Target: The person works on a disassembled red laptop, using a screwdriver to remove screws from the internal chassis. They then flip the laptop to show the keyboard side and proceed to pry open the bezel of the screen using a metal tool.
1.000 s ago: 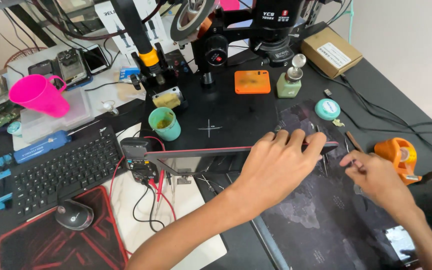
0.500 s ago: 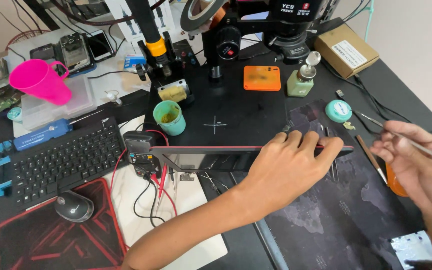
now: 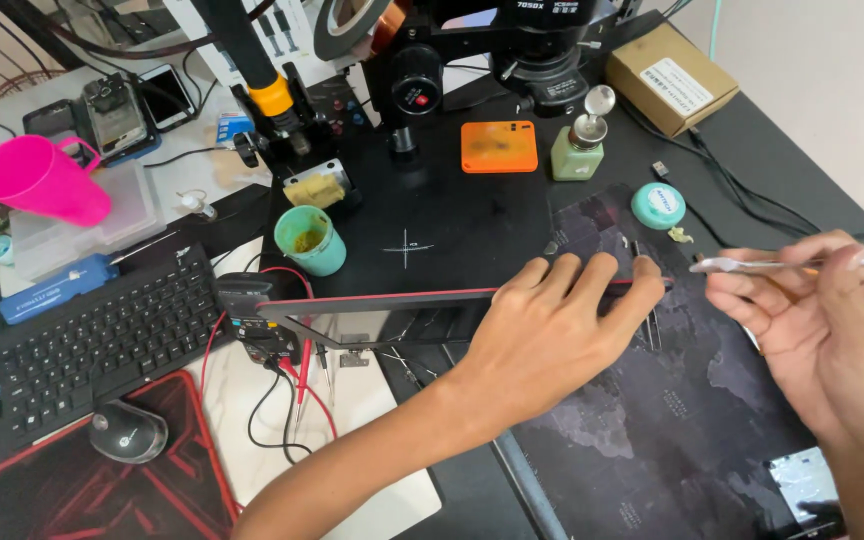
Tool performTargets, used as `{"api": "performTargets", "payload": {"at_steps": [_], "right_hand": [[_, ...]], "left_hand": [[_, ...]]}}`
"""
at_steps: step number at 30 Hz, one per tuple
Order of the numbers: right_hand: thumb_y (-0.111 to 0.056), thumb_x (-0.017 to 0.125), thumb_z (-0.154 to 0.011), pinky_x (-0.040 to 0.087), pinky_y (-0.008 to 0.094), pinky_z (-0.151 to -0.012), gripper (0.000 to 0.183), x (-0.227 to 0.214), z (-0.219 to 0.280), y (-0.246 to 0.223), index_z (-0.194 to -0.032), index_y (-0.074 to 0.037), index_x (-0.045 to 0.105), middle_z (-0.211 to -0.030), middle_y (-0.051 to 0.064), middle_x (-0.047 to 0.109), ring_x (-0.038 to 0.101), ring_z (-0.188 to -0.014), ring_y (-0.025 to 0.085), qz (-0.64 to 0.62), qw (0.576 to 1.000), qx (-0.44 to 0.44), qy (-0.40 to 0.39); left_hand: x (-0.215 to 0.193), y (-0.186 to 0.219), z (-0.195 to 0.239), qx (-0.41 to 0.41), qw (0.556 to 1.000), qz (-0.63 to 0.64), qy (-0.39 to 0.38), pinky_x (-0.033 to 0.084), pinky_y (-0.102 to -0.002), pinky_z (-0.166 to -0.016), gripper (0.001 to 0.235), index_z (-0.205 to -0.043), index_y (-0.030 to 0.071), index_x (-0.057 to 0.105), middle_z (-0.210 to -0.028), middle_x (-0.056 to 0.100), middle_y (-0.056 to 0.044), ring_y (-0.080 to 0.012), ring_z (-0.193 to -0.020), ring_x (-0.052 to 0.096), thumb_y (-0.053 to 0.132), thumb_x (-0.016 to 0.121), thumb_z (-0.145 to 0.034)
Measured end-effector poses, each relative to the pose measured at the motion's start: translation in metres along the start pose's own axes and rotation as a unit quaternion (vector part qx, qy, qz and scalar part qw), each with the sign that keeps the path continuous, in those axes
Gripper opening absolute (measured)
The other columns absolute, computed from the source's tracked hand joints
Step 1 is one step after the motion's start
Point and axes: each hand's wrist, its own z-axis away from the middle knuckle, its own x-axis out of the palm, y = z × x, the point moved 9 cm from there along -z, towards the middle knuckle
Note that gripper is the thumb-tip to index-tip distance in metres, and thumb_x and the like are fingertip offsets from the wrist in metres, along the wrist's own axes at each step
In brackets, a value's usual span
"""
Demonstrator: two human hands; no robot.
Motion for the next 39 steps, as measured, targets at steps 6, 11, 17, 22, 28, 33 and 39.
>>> {"api": "performTargets", "payload": {"at_steps": [6,11,17,22,28,33,39], "right_hand": [[0.011,0.060,-0.110,0.057,0.048,-0.110,0.011,-0.015,0.012,0.001,-0.111,0.002,0.055,-0.114,0.024,0.067,0.069,-0.106,0.031,0.053,0.997,-0.038,0.047],[0.006,0.055,-0.111,0.059,0.048,-0.103,0.004,0.010,0.015,-0.010,-0.108,0.005,0.057,-0.109,0.023,0.068,0.071,-0.106,0.033,0.103,0.992,-0.049,0.060],[0.010,0.057,-0.103,0.062,0.049,-0.101,0.007,0.039,0.020,-0.014,-0.106,0.004,0.057,-0.104,0.021,0.067,0.073,-0.103,0.029,0.136,0.986,-0.070,0.064],[0.022,0.060,-0.103,0.064,0.048,-0.100,0.017,0.046,0.030,-0.022,-0.106,0.006,0.053,-0.108,0.023,0.067,0.072,-0.105,0.027,0.193,0.970,-0.141,0.043],[0.019,0.059,-0.100,0.060,0.048,-0.104,0.018,0.064,0.029,-0.025,-0.109,0.004,0.053,-0.113,0.023,0.067,0.073,-0.105,0.028,0.207,0.965,-0.160,0.021],[0.017,0.060,-0.102,0.064,0.043,-0.100,0.017,0.069,0.024,-0.025,-0.110,0.004,0.054,-0.116,0.022,0.069,0.074,-0.105,0.027,0.210,0.963,-0.171,0.005],[0.018,0.064,-0.102,0.062,0.035,-0.093,0.016,0.067,0.027,-0.024,-0.105,0.006,0.054,-0.110,0.023,0.070,0.074,-0.100,0.024,0.302,0.935,-0.183,0.019]], "left_hand": [[-0.004,0.005,-0.001,0.004,0.999,0.014,0.038,0.045,-0.033,-0.073,0.036,-0.138,0.009,0.061,-0.099,0.054,-0.006,-0.0187,-0.080,0.056,0.009,0.066,-0.103],[0.000,0.008,0.002,0.000,0.999,0.001,0.047,0.043,-0.035,-0.076,0.032,-0.139,0.011,0.061,-0.097,0.055,-0.006,-0.0184,-0.082,0.055,0.008,0.062,-0.108],[-0.004,0.007,0.000,-0.007,0.999,0.028,0.040,0.040,-0.035,-0.074,0.028,-0.132,0.006,0.064,-0.094,0.052,-0.004,-0.0179,-0.080,0.054,0.006,0.064,-0.104],[-0.007,0.009,-0.005,-0.002,0.997,0.066,0.036,0.041,-0.036,-0.076,0.026,-0.124,0.001,0.065,-0.092,0.052,-0.004,-0.0196,-0.082,0.055,0.005,0.066,-0.098],[-0.006,0.010,-0.006,0.004,0.997,0.069,0.024,0.042,-0.035,-0.075,0.030,-0.123,0.000,0.066,-0.099,0.058,-0.007,-0.0200,-0.085,0.058,0.004,0.066,-0.093],[-0.005,0.009,-0.006,0.001,0.998,0.064,0.026,0.041,-0.036,-0.073,0.024,-0.122,0.001,0.067,-0.099,0.059,-0.006,-0.0191,-0.083,0.057,0.002,0.065,-0.098],[-0.006,0.011,-0.005,-0.002,0.997,0.060,0.038,0.039,-0.036,-0.072,0.018,-0.119,0.006,0.066,-0.094,0.055,-0.004,-0.0187,-0.080,0.054,0.004,0.065,-0.101]]}}
